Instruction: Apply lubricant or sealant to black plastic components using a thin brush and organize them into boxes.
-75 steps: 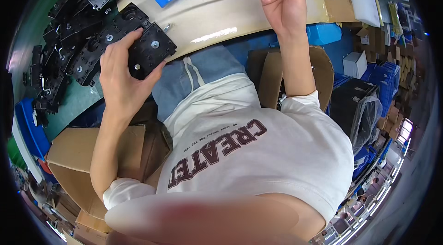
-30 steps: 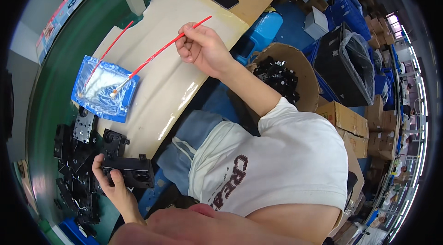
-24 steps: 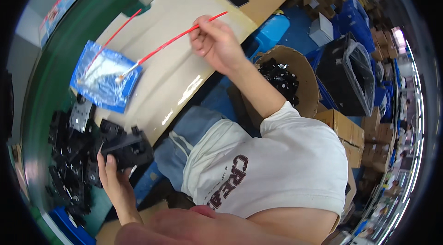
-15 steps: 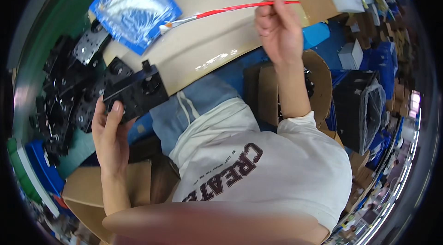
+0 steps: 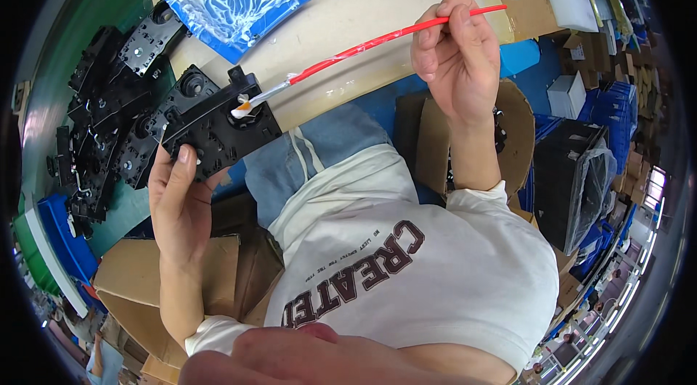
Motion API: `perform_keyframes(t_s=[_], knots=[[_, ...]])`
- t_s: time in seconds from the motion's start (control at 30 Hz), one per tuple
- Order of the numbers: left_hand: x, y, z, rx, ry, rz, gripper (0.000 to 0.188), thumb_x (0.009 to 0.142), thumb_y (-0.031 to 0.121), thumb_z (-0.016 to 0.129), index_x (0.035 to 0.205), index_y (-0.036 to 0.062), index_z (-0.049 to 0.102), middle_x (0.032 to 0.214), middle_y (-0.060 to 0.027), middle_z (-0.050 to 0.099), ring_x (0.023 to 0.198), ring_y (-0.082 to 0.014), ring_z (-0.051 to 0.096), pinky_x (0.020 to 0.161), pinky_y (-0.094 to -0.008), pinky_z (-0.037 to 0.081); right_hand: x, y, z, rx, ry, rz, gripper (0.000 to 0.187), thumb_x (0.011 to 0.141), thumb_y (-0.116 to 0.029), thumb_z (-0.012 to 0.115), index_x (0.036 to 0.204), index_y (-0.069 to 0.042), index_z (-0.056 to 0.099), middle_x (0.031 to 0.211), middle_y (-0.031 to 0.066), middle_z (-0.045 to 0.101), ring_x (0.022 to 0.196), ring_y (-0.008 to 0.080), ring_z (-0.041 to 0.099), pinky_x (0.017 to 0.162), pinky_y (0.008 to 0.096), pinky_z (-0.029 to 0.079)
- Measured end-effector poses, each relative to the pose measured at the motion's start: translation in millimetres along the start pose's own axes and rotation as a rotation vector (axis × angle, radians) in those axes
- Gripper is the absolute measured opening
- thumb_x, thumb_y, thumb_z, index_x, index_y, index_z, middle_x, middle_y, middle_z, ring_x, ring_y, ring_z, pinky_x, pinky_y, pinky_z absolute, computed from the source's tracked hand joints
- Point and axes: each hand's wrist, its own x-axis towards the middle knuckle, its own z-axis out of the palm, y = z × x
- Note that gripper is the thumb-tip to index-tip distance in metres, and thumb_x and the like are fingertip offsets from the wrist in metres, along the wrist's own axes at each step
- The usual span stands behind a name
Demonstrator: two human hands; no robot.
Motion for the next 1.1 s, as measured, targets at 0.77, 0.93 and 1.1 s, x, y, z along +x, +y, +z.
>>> perform_keyframes(t_s=[0.77,0.93,1.1], knots=[[-4,-2,-9,-0.157,-0.210,0.007,0.044,0.091,0.010,0.055,0.131,-0.0001,0.039,0.118,-0.0146,0.056,0.103,-0.0217,0.058,0.090,-0.0316,0.046,-8,-10,23,-0.279,-0.136,-0.175,0.018,0.100,-0.015,0.035,0.098,0.000,0.044,0.074,0.0169,0.059,0.048,0.0130,0.052,0.043,0.0194,0.043],[-3,-5,-2,-0.163,-0.155,0.036,0.039,0.092,0.009,0.052,0.128,-0.0012,0.042,0.111,-0.0141,0.060,0.093,-0.0211,0.064,0.080,-0.0305,0.053,-9,-14,24,-0.355,-0.161,-0.192,0.018,0.100,-0.017,0.037,0.097,0.000,0.044,0.076,0.0176,0.060,0.050,0.0139,0.055,0.045,0.0190,0.045],[-3,-8,-4,-0.141,-0.126,0.050,0.039,0.092,0.008,0.052,0.129,-0.0012,0.041,0.108,-0.0137,0.061,0.090,-0.0201,0.065,0.076,-0.0287,0.055,-11,-18,26,-0.410,-0.193,-0.204,0.017,0.099,-0.016,0.041,0.096,0.000,0.045,0.077,0.0187,0.061,0.051,0.0145,0.057,0.046,0.0192,0.047]])
